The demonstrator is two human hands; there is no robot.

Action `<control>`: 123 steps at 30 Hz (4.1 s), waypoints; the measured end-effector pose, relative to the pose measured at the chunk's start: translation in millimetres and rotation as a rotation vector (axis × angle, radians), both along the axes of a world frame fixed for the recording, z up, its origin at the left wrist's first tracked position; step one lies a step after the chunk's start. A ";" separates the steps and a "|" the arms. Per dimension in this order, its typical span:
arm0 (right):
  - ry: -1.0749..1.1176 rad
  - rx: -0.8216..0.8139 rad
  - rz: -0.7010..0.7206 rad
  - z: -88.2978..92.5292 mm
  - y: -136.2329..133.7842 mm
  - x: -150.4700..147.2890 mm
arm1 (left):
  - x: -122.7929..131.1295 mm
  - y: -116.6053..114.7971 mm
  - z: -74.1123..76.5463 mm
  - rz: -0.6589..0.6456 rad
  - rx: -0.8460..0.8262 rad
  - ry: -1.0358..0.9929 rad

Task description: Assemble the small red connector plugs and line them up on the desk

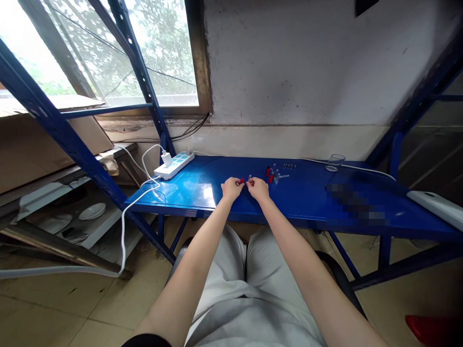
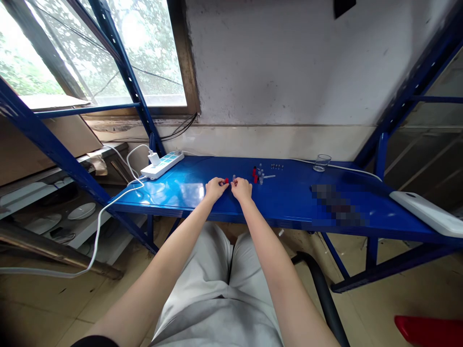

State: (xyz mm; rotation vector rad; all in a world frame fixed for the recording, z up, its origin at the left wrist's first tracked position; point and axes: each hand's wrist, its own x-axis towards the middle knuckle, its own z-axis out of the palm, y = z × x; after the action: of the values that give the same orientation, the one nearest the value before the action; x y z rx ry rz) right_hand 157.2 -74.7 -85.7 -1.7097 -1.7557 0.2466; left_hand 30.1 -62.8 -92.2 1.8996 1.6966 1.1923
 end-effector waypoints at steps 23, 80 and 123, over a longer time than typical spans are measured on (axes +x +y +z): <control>0.391 0.171 -0.115 6.1 -14.3 5.2 | -6.8 -12.5 8.6 0.182 0.227 -0.318; -0.187 -0.008 -0.027 3.5 -4.8 2.6 | -1.6 -7.2 4.6 -0.059 0.242 -0.366; -0.220 0.132 0.056 2.7 -9.7 3.0 | 2.0 -19.5 9.6 -0.246 0.366 -0.177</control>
State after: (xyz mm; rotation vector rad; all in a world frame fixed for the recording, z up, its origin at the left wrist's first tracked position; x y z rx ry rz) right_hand 160.2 -84.4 -83.0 -1.6449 -1.9347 -0.0349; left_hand 32.1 -82.3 -82.5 2.0588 1.1751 1.5949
